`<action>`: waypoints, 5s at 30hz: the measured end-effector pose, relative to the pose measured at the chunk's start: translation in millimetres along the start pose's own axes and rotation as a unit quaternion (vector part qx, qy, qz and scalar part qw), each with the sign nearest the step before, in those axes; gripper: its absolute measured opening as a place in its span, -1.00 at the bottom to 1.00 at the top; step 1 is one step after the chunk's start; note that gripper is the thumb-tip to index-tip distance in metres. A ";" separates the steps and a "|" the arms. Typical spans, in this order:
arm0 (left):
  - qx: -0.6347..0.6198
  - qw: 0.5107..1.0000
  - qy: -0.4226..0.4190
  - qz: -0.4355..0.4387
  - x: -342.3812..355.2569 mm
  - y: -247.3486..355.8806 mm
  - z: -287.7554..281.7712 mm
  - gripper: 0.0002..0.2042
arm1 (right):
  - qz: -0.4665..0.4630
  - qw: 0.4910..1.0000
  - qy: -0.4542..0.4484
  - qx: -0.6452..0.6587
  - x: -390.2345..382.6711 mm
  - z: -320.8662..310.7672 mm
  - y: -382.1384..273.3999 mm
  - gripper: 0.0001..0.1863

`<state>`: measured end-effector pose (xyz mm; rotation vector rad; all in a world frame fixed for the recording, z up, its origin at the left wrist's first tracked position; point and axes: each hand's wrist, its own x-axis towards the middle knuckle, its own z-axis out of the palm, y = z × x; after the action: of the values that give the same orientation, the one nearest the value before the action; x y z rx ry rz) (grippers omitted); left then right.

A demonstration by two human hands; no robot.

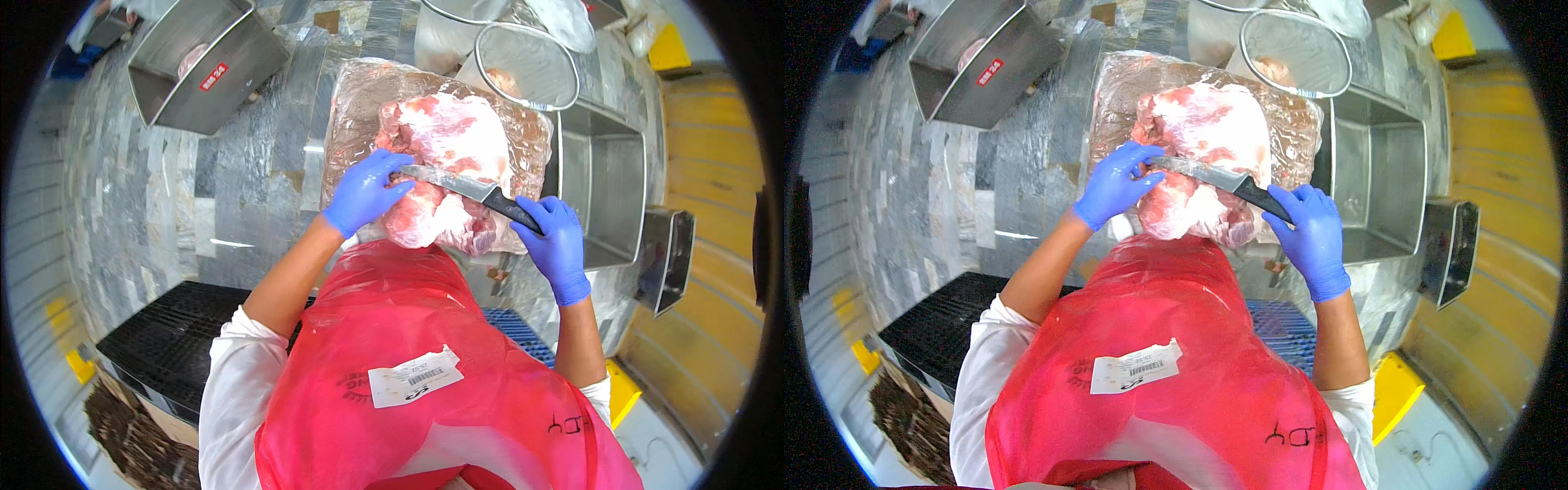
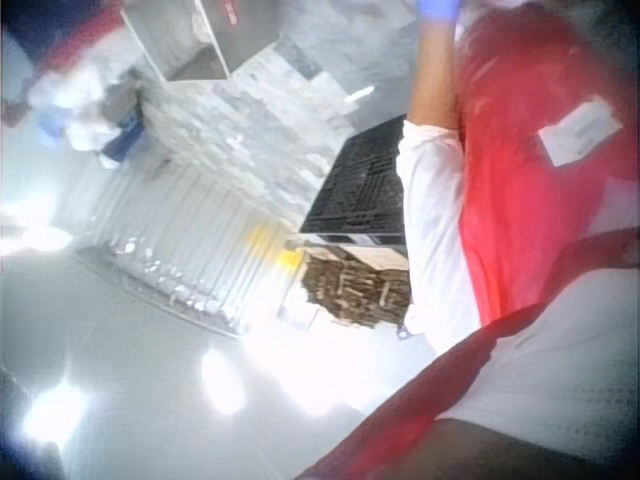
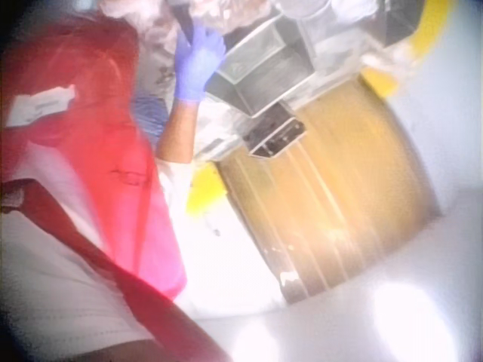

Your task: The person uses a knife to cut a large piece of raw meat on a cutting board into smaller portions. They repeatedly slice and separate the meat, handling it with gloved hands throughout the process.

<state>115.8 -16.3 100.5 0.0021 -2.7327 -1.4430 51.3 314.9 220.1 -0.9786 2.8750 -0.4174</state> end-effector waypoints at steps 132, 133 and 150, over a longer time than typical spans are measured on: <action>-0.250 0.919 -0.002 -0.305 -5.6 -93.7 74.4 -0.25 | 0.284 0.899 -0.332 0.005 40.2 -90.2 -98.4 -0.66; -0.253 0.919 0.013 -0.302 -3.3 -95.0 77.2 -0.30 | 0.302 0.900 -0.312 0.042 17.7 -89.3 -85.5 -0.69; -0.780 0.484 0.167 -0.361 -49.5 -158.3 139.5 -0.79 | 0.351 0.923 -0.148 0.051 -167.5 -2.4 -2.9 -0.83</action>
<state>155.3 10.8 -110.9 1.1899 -0.1888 -2.9187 185.5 415.2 220.7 0.0436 2.6434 -0.3100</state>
